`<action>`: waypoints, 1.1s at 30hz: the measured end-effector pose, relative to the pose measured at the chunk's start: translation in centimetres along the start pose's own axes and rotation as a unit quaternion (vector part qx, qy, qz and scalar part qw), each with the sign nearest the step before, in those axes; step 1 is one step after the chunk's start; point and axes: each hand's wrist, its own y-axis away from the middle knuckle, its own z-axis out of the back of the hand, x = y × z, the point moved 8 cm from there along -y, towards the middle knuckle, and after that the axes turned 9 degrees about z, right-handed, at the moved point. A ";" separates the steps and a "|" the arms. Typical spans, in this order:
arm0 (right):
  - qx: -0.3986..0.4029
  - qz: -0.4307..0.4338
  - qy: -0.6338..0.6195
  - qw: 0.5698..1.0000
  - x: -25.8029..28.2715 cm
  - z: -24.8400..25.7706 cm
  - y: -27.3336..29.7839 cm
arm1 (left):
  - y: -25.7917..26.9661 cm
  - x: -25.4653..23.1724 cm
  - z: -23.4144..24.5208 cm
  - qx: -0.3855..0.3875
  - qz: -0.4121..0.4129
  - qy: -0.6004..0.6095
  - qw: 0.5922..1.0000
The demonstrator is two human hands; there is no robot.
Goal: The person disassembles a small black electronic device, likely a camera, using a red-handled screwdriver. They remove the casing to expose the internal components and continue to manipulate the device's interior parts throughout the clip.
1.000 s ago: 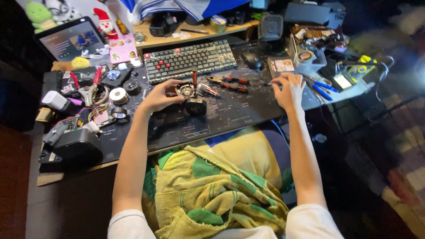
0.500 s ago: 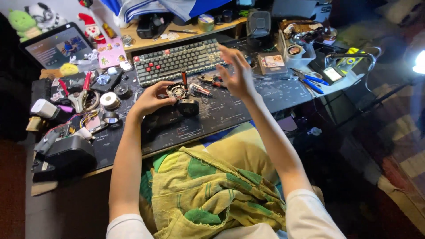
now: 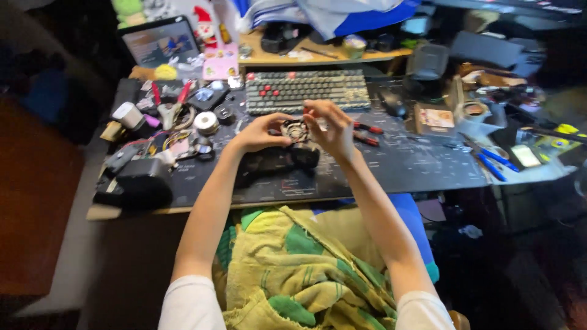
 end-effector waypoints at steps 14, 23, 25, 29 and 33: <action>0.065 -0.105 -0.120 0.985 -1.6 -0.8 3.1 | 1.2 -2.4 -0.9 0.016 -0.009 -0.005 1.000; 0.122 -0.161 -0.156 0.967 -2.0 -0.8 3.6 | 0.8 -1.3 -0.5 0.013 0.003 -0.008 1.000; 0.125 -0.167 -0.166 0.964 -2.1 -1.1 3.7 | 0.9 -1.3 -0.5 0.010 0.005 -0.003 1.000; 0.136 -0.173 -0.189 0.957 -1.5 -0.9 3.4 | 0.5 -0.5 -0.3 0.013 0.004 0.005 1.000; 0.161 -0.180 -0.192 0.951 -0.7 -0.8 2.6 | 0.4 -0.5 -0.3 0.013 0.005 0.003 1.000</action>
